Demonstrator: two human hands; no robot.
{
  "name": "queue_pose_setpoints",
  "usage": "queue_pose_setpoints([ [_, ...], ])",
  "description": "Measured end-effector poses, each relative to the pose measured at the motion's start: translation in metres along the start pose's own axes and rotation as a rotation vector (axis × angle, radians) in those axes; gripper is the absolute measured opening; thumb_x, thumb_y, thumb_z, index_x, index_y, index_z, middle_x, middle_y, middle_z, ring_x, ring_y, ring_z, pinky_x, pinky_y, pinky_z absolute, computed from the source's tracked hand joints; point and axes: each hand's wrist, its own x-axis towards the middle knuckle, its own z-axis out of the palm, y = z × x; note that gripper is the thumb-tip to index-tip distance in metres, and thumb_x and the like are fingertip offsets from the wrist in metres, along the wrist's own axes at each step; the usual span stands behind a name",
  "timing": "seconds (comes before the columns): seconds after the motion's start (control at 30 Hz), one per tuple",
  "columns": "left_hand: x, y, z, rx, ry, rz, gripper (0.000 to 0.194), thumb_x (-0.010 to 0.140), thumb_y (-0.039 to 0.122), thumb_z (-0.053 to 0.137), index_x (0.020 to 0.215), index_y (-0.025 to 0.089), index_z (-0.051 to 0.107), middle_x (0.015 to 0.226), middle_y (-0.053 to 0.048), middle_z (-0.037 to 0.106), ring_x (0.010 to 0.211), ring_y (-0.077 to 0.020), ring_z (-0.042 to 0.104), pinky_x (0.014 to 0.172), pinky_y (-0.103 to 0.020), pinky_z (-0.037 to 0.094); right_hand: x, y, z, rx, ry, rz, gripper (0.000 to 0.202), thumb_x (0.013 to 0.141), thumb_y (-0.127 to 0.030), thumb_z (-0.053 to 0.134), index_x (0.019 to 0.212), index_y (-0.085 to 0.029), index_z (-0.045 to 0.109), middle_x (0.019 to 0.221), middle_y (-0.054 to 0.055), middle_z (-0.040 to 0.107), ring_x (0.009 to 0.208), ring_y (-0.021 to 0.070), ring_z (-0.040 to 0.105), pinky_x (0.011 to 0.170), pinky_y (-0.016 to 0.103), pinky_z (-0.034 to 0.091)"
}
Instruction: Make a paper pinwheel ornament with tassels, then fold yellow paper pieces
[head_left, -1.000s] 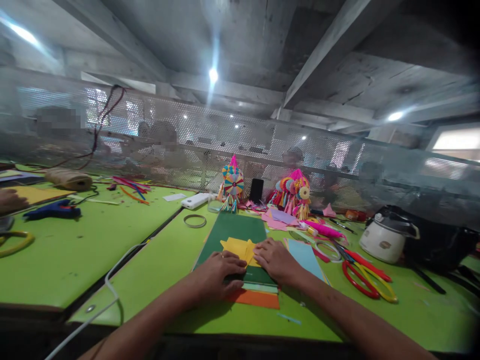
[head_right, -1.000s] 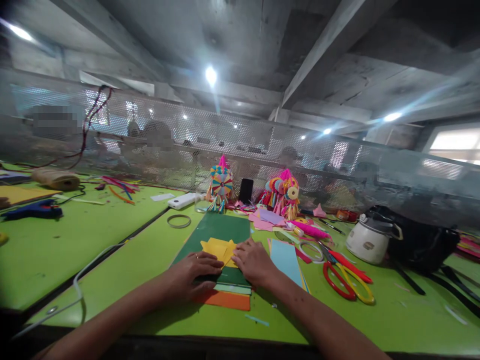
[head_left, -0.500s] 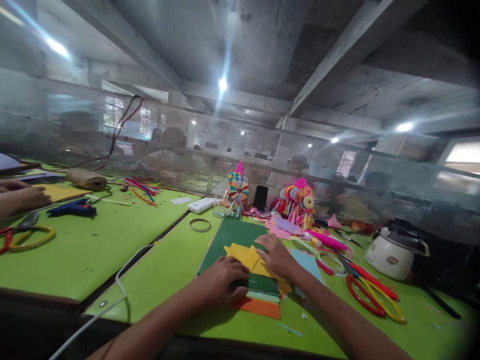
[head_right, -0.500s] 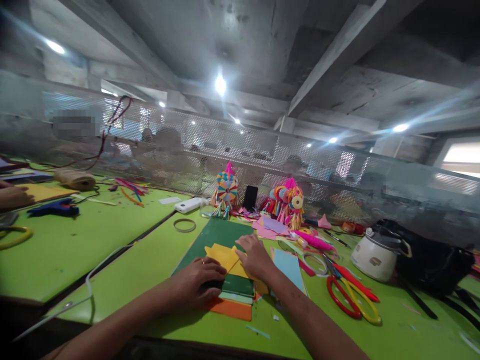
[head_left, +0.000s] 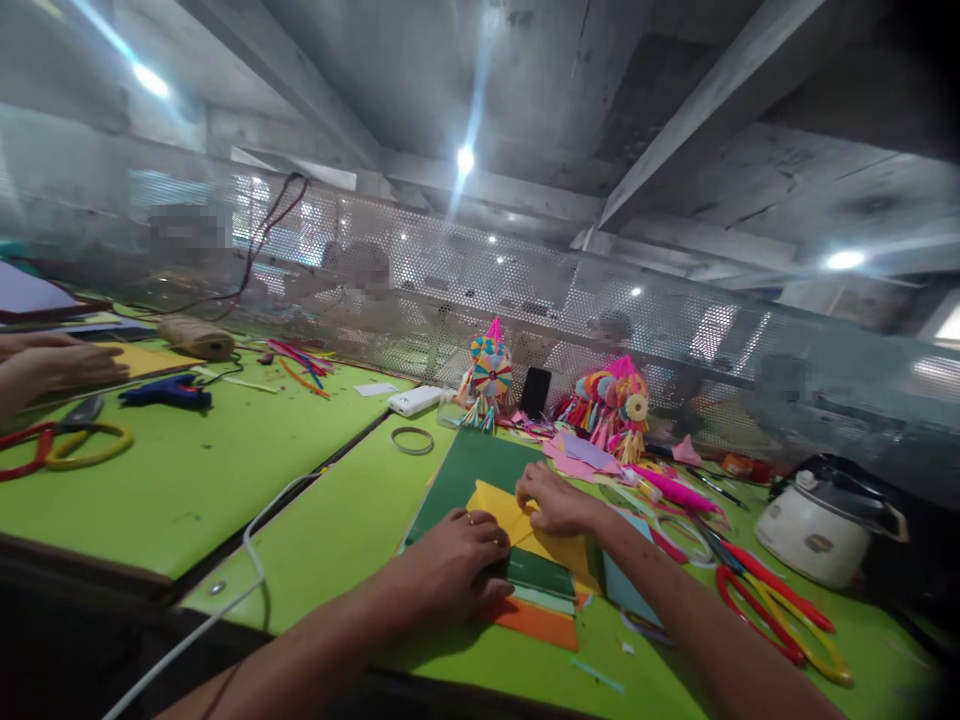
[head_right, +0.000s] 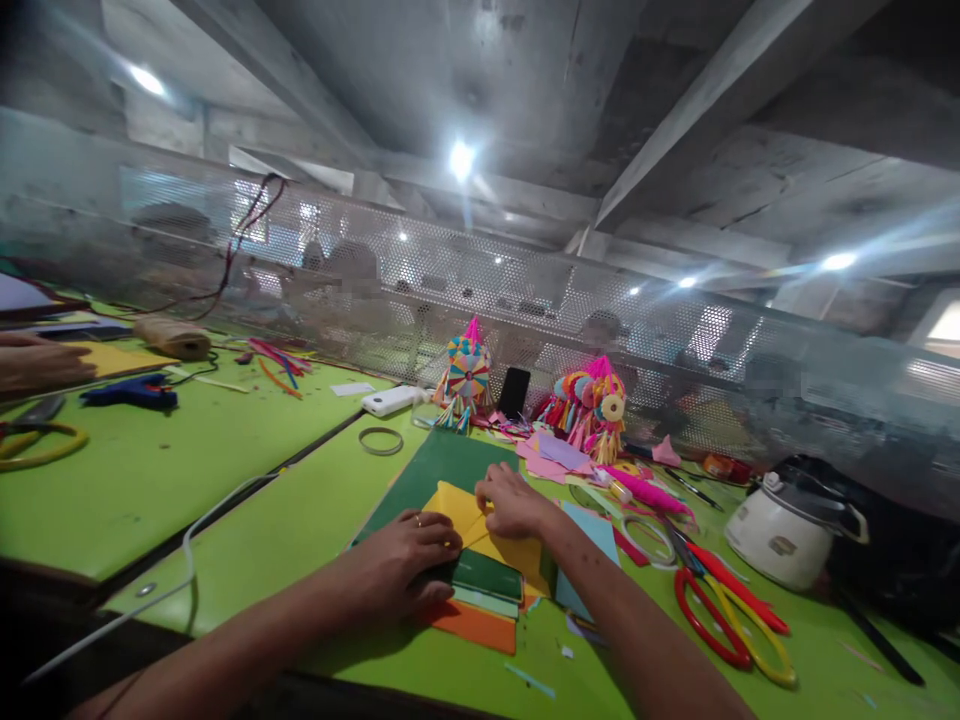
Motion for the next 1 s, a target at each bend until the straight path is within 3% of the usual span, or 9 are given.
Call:
queue_pose_setpoints([
  [0.2,0.0,-0.003,0.005,-0.037,0.014,-0.033,0.026,0.083,0.041,0.054,0.097,0.02,0.06,0.092,-0.008,0.064,0.097,-0.0227,0.055,0.087,-0.034,0.037,-0.025,-0.004,-0.003,0.085,-0.038,0.073,0.019,0.062,-0.005,0.047,0.066,-0.016,0.061,0.071,0.003,0.058,0.068,0.0149,0.051,0.061,0.024,0.038],
  [0.43,0.001,-0.001,0.001,-0.062,0.008,-0.029,0.023,0.085,0.037,0.051,0.098,0.02,0.061,0.09,-0.007,0.063,0.088,-0.0199,0.056,0.08,-0.031,0.039,-0.046,-0.008,-0.022,0.662,-0.363,0.142,0.026,0.061,-0.008,0.044,0.066,-0.015,0.068,0.06,-0.001,0.062,0.058,0.0116,0.057,0.056,0.02,0.041],
  [0.5,0.001,-0.001,0.001,-0.046,0.003,-0.032,0.022,0.085,0.037,0.051,0.098,0.021,0.061,0.092,-0.006,0.063,0.089,-0.02,0.055,0.081,-0.031,0.038,-0.045,-0.006,-0.025,0.677,-0.313,0.219,0.025,0.062,-0.009,0.045,0.069,-0.014,0.069,0.054,-0.002,0.059,0.052,0.0111,0.054,0.053,0.02,0.04],
  [0.6,0.001,-0.001,0.002,-0.021,0.007,-0.026,0.024,0.084,0.04,0.052,0.096,0.021,0.061,0.094,-0.007,0.062,0.092,-0.0212,0.054,0.082,-0.032,0.038,-0.038,-0.003,-0.024,0.545,0.059,0.282,0.019,0.069,-0.013,0.048,0.071,-0.015,0.067,0.057,-0.001,0.058,0.053,0.0114,0.051,0.052,0.022,0.039],
  [0.67,0.001,-0.003,0.004,-0.014,0.014,-0.026,0.025,0.084,0.041,0.052,0.095,0.021,0.061,0.095,-0.007,0.062,0.095,-0.0218,0.053,0.084,-0.033,0.037,-0.032,-0.003,-0.018,0.448,0.23,0.232,0.017,0.075,-0.018,0.05,0.076,-0.016,0.067,0.07,0.002,0.062,0.065,0.0137,0.054,0.059,0.024,0.041],
  [0.73,0.001,-0.003,0.005,-0.014,0.015,-0.028,0.025,0.084,0.041,0.052,0.096,0.022,0.061,0.095,-0.007,0.061,0.096,-0.0221,0.052,0.085,-0.033,0.037,-0.027,-0.004,-0.012,0.345,0.21,0.131,0.015,0.077,-0.026,0.056,0.083,-0.017,0.067,0.084,0.005,0.063,0.079,0.0166,0.055,0.069,0.027,0.043],
  [0.8,0.001,-0.003,0.004,-0.015,0.018,-0.03,0.025,0.084,0.042,0.052,0.097,0.022,0.061,0.095,-0.007,0.061,0.098,-0.0223,0.05,0.085,-0.033,0.037,-0.026,-0.004,-0.006,0.24,0.103,0.053,0.025,0.072,-0.034,0.066,0.091,-0.019,0.066,0.092,0.005,0.062,0.087,0.019,0.053,0.076,0.03,0.042],
  [0.9,0.001,-0.001,0.002,-0.004,0.024,-0.04,0.026,0.082,0.042,0.055,0.097,0.022,0.062,0.095,-0.005,0.061,0.098,-0.0222,0.049,0.085,-0.033,0.036,-0.028,-0.001,-0.001,0.194,-0.017,0.083,0.034,0.063,-0.036,0.073,0.091,-0.02,0.064,0.085,0.002,0.058,0.08,0.0175,0.051,0.07,0.028,0.041],
  [1.0,0.0,0.001,0.0,0.022,0.011,-0.06,0.027,0.08,0.044,0.059,0.098,0.023,0.061,0.096,-0.003,0.061,0.097,-0.0224,0.048,0.085,-0.034,0.036,-0.03,0.005,-0.002,0.306,-0.048,0.163,0.02,0.064,-0.029,0.071,0.077,-0.017,0.061,0.072,-0.002,0.055,0.068,0.0133,0.049,0.059,0.023,0.037],
])
